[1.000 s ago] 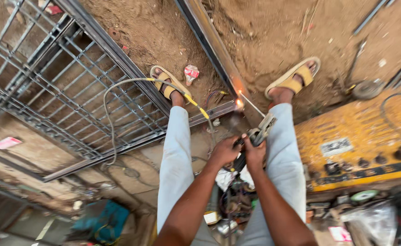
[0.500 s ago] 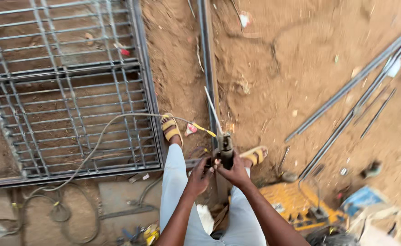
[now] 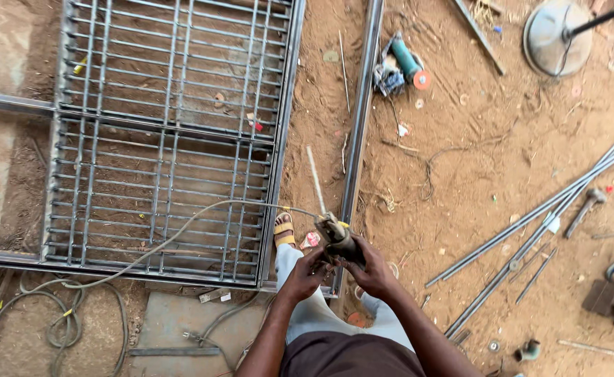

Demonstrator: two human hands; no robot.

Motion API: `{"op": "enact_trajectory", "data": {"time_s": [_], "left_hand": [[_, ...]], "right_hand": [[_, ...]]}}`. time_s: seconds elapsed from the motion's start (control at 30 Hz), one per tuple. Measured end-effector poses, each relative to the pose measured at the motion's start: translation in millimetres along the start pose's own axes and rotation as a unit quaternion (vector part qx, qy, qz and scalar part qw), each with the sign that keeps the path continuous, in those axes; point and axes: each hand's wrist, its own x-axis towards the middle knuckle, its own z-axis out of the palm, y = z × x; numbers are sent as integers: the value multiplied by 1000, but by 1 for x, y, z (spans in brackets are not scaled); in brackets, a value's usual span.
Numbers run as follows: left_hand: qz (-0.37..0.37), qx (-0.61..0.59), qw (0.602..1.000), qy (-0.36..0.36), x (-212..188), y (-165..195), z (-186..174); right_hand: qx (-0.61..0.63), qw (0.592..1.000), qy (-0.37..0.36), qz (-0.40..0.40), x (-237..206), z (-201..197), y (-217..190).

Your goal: The person welds a metal frame using a handheld welding torch, creating bright sparks as they join metal pieces. They reposition the frame and continue welding along different seams to secure the structure.

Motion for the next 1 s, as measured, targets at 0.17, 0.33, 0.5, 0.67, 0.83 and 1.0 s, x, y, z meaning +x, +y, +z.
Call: {"op": "enact_trajectory", "data": {"time_s": [0.17, 0.33, 0.5, 0.67, 0.83, 1.0], "left_hand": [[5, 109, 993, 37, 17, 56, 27], [61, 225, 969, 86, 50, 116, 80], [183, 269, 933, 156, 83, 159, 149], [264, 277, 898, 216, 109, 182, 210], [335, 329, 814, 344, 129, 192, 218], [370, 211, 747, 510, 166, 190, 170]], "right_hand": [[34, 998, 25, 41, 0, -34, -3], [123, 992, 33, -15, 8, -92, 32], [169, 980, 43, -93, 24, -162, 49], [154, 977, 22, -148, 44, -234, 22], [95, 959, -42, -263, 82, -267, -59], [1, 930, -69, -362, 123, -240, -138]]}}
